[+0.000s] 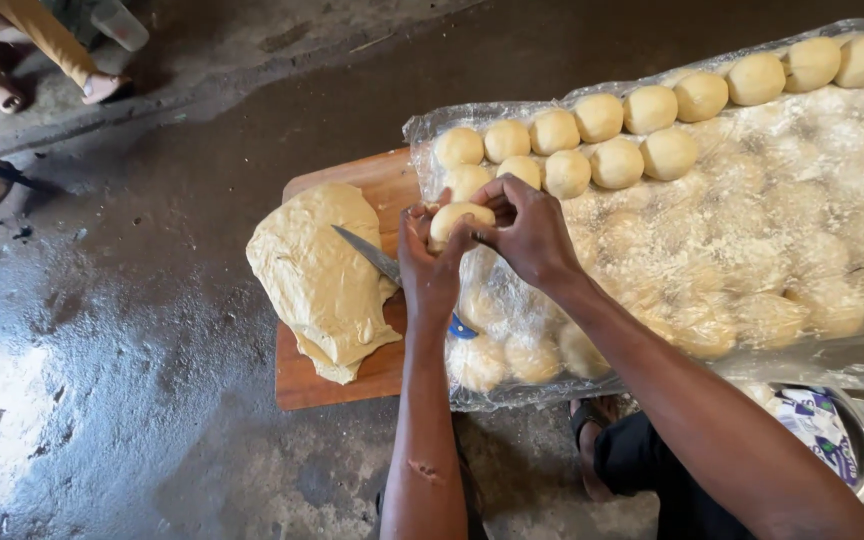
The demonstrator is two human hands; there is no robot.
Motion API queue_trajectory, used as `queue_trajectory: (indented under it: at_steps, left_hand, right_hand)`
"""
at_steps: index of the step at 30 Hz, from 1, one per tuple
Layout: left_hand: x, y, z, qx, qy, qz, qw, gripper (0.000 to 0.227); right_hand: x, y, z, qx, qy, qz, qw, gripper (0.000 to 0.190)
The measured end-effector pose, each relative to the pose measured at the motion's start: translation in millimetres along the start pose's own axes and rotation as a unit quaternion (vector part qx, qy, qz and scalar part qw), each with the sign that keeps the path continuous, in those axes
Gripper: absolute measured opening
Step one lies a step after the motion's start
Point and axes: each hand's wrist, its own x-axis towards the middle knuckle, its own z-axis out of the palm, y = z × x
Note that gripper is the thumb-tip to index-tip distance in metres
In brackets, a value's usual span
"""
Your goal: Cutting portions of dough from a large mass and rolling them into small balls
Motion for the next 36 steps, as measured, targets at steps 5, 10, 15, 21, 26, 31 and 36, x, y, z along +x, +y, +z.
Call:
queue_trajectory:
  at_steps: [5,10,15,21,26,31,36]
  left_hand:
    - [10.3,-18.2,-8.8,0.029,0.019,0.093,0.995,0.033]
    - [9.9,-9.3,-18.3,-0.094,0.052,0.051,0.993,0.037]
    - [5.9,-12.7,-4.6,-0.235,0.037,0.018,0.971,0.034]
    - [-7.4,3.1,12.2,-0.075,-0.009,-0.030,0.997,0.072]
    - [15.3,-62.4,-20.4,0.112,0.108,0.135,0.979,0.049]
    - [7.0,-5.2,-19.9,-0.055,0.069,0.067,0.994,0.040]
    - [2.6,-7.1,-7.0,-0.251,-0.015,-0.015,0.968,0.038]
  right_hand:
    - [-12.8,-10.2,8.1,-0.106,-0.025,-0.158,0.981,0.038]
    - [-21.3,-24.9,11.0,0.016,-0.048,-0.095,0.994,0.020]
    - [-8.4,-0.1,21.6,0.060,-0.071,-0.029,0.995,0.050]
    - [7.2,6.5,8.3,-0.072,0.031,-0.035,0.996,0.034]
    - [-17.0,-24.9,15.8,-0.085,-0.027,-0.156,0.984,0.031]
    - [-12.2,-13.7,19.1,0.015,-0.054,-0.106,0.993,0.024]
    - [-3.0,-7.3,13.5,0.031,-0.066,-0.002,0.997,0.037]
